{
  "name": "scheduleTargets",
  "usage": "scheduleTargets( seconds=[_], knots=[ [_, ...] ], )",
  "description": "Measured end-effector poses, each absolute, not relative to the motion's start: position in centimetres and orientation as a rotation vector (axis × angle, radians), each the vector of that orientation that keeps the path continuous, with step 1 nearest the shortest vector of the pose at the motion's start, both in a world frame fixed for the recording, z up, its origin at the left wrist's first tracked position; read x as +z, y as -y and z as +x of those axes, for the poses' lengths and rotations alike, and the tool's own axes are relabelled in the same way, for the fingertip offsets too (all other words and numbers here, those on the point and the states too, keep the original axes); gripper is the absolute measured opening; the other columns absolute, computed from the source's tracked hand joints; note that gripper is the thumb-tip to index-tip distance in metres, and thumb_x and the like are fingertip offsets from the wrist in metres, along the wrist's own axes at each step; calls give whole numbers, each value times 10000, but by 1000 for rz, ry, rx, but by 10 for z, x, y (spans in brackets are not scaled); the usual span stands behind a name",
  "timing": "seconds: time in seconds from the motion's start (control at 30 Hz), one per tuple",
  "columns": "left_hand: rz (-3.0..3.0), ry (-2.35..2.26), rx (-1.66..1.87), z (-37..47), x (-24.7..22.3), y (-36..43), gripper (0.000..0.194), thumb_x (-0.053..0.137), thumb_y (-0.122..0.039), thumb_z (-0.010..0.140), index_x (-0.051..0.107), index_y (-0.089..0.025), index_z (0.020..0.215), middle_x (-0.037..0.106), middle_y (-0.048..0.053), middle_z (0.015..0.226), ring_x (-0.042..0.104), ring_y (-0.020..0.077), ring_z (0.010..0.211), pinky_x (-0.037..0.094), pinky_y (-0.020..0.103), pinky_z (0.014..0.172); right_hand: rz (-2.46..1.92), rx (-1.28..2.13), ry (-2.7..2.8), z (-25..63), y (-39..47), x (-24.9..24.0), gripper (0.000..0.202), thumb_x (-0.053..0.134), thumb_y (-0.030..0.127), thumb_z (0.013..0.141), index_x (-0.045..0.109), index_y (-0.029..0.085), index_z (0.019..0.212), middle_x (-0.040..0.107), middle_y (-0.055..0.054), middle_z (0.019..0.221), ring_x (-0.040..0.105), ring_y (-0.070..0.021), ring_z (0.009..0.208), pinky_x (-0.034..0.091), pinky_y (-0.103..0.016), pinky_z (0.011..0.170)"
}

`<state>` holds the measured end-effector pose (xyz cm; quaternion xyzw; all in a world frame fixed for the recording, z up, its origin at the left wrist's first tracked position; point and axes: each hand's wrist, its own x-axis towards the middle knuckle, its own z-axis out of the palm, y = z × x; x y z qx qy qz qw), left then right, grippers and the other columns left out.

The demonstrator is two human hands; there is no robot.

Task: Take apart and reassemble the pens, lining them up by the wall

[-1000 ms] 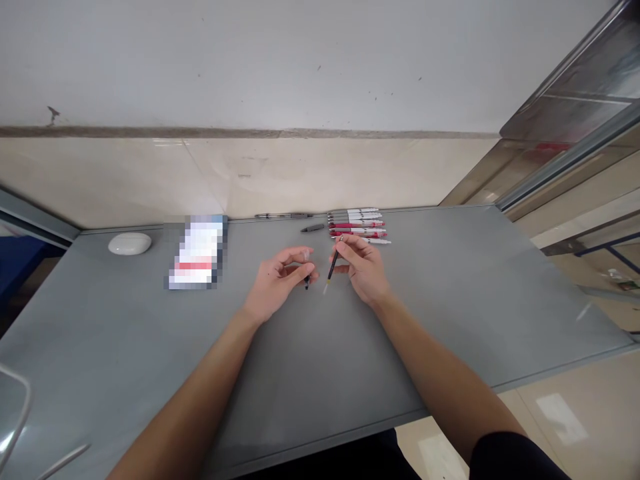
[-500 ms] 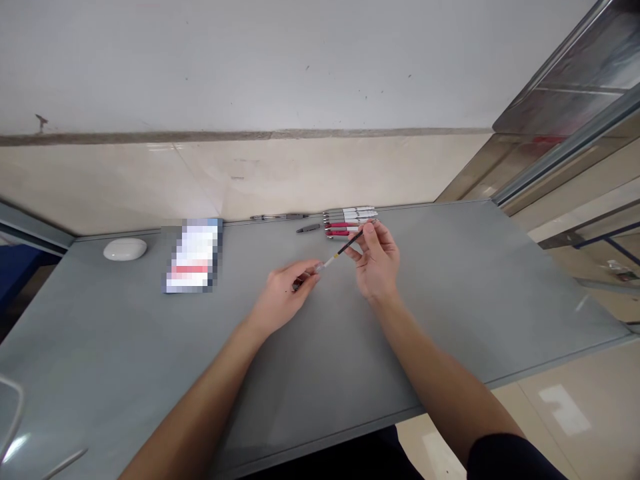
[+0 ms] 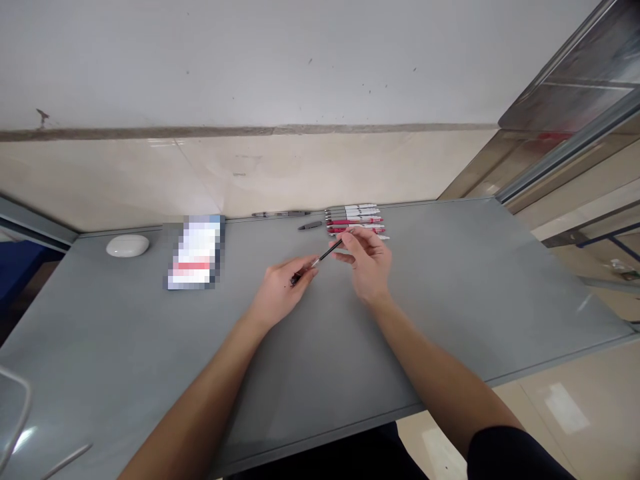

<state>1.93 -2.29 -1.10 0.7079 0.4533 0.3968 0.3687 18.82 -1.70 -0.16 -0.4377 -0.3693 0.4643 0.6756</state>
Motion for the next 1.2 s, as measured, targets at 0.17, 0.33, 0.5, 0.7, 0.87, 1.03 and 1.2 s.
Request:
scheduleTargets(
  seconds=[0.17,0.33,0.5,0.7,0.87,1.03,1.2],
  knots=[
    [1849,-1164,991,16,-15,20,253,578,-360,885,727,-233,1047,704,23,764,589,173,651,450,279,652,-959,1100,973,184,22,-3,174,705,382,786,684,245,891,704,-12,877,696,-162,828,618,-317,689],
    [1774,-1116,963,15,-14,19,252,569,-359,887,714,-230,1047,720,28,823,593,168,657,460,269,663,-996,1092,982,185,20,-4,203,703,407,781,688,237,891,703,-15,878,686,-162,834,614,-306,674],
    [1782,-1102,867,16,-11,18,248,539,-378,904,725,-231,977,688,16,765,572,161,630,429,254,604,-1031,1102,961,186,15,-9,227,718,419,760,683,227,877,712,-25,869,687,-186,896,618,-317,664],
    [1817,-1115,883,19,-6,13,204,569,-362,877,727,-247,934,656,-2,700,570,165,637,442,262,620,-1028,1116,936,185,10,-11,251,739,436,733,672,220,843,704,-20,834,682,-185,881,624,-325,655],
    [1665,-1130,930,12,0,5,200,658,-394,810,736,-248,923,693,-1,719,590,169,627,476,288,647,-1091,1195,1014,191,4,-4,301,741,467,723,700,232,905,722,-30,895,677,-176,854,621,-332,682],
    [1354,-1041,929,-5,5,-3,318,690,-418,811,703,-190,1031,726,60,890,628,164,709,506,322,731,-1180,1278,1262,203,-11,7,348,701,508,755,720,261,999,736,-54,1038,681,-203,957,608,-344,720],
    [962,-880,1009,-17,1,-17,314,741,-357,793,683,-167,1036,716,68,923,650,148,762,513,306,754,-1261,951,1705,207,-36,21,326,653,499,810,716,324,1078,747,-28,1061,687,-226,966,552,-417,828]
  ],
)
